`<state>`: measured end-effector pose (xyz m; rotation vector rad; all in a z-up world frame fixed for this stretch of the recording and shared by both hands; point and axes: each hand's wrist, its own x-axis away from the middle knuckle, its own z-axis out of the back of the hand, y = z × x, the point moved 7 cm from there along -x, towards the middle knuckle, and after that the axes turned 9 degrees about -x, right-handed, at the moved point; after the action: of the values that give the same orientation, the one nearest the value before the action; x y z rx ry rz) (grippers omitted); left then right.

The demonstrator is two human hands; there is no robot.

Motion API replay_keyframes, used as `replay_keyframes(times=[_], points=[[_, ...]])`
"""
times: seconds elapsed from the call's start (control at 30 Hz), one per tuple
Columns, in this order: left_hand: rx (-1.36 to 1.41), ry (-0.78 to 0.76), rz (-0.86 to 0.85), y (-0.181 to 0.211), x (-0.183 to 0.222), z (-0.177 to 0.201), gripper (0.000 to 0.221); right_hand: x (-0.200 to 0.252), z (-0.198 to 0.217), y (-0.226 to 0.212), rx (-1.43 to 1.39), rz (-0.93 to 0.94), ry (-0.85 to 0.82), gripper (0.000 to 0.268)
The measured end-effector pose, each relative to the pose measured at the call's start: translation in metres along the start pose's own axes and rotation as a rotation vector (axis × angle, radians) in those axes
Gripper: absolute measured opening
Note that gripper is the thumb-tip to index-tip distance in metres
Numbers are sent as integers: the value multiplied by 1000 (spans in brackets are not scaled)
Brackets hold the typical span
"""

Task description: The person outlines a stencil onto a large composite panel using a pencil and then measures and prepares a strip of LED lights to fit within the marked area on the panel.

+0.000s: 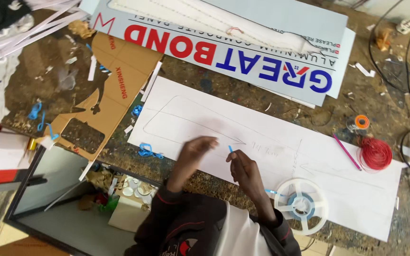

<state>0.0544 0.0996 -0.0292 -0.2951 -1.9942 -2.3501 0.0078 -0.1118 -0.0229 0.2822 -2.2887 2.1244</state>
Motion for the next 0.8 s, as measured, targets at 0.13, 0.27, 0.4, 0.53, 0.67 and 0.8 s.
replay_keyframes(times=[0.13, 0.27, 0.4, 0.53, 0.67, 0.8], points=[[163, -218, -61, 21, 11, -42, 26, -7, -11, 19, 3, 6, -41, 41], [143, -256, -90, 11, 5, -38, 24, -11, -12, 25, -31, -17, -29, 43], [-6, -199, -196, 25, 7, -33, 24, -9, -2, 8, 149, 14, 104, 23], [-26, -174, -292, 17, 7, -41, 29, -9, 5, 8, 149, -3, 123, 8], [-31, -93, -254, 21, 15, -41, 40, -1, 5, 6, 179, 22, 210, 11], [159, -117, -46, -17, 14, -50, 30, 4, 13, 2, 204, 184, 324, 8]])
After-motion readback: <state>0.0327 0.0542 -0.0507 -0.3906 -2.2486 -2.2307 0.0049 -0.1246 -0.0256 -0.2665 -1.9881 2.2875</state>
